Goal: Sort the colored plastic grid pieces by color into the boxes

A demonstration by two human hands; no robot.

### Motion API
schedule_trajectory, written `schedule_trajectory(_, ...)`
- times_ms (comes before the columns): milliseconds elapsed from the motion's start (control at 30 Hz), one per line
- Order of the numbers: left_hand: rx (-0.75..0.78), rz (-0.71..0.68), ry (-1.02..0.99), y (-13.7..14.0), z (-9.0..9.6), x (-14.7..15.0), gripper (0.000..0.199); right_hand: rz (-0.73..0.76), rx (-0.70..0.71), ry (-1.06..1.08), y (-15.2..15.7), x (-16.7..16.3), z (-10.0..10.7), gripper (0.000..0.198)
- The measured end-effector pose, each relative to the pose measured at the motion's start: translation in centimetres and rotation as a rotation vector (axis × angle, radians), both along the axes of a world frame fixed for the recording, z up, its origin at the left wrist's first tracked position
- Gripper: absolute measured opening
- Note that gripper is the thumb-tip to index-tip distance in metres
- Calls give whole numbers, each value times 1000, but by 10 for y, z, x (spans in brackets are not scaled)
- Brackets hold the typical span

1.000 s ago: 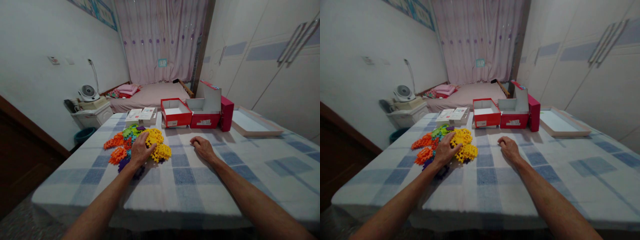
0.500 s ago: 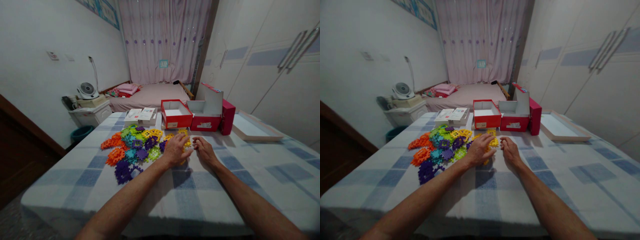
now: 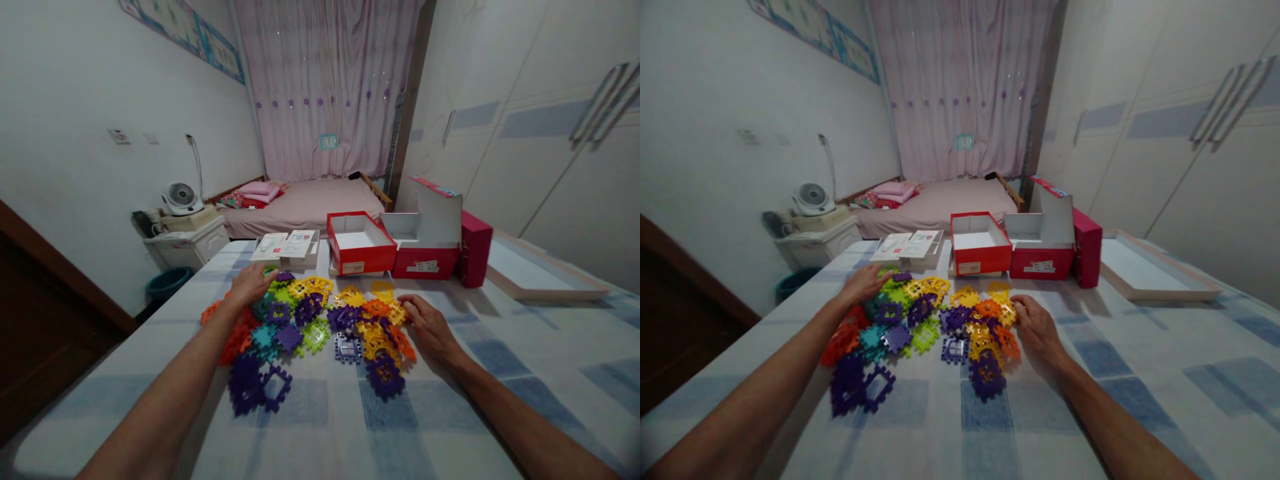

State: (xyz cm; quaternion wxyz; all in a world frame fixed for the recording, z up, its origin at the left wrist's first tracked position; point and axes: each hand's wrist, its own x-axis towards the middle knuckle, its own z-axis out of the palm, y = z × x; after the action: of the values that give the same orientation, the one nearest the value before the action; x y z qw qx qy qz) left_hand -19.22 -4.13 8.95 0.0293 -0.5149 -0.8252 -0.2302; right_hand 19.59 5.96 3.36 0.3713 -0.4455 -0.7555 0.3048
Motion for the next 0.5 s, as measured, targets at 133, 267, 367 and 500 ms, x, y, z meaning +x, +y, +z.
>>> schedule_trajectory(133, -108, -7, -114, 7, -11, -29, 61, 9, -22, -9, 0, 1, 1, 32)
schedule_trajectory(267, -130, -84, -202, 15, -18, -27, 76, 40, -25, -19, 0, 2, 2, 29)
schedule_trajectory(367, -160, -151, -253, 16, -17, -15, 82, 53, -16, -20, 1, 1, 3, 27)
schedule_trajectory(500, -207, -215, -280, 16, -14, 6, 85, 64, -30, -20, 1, 2, 2, 24)
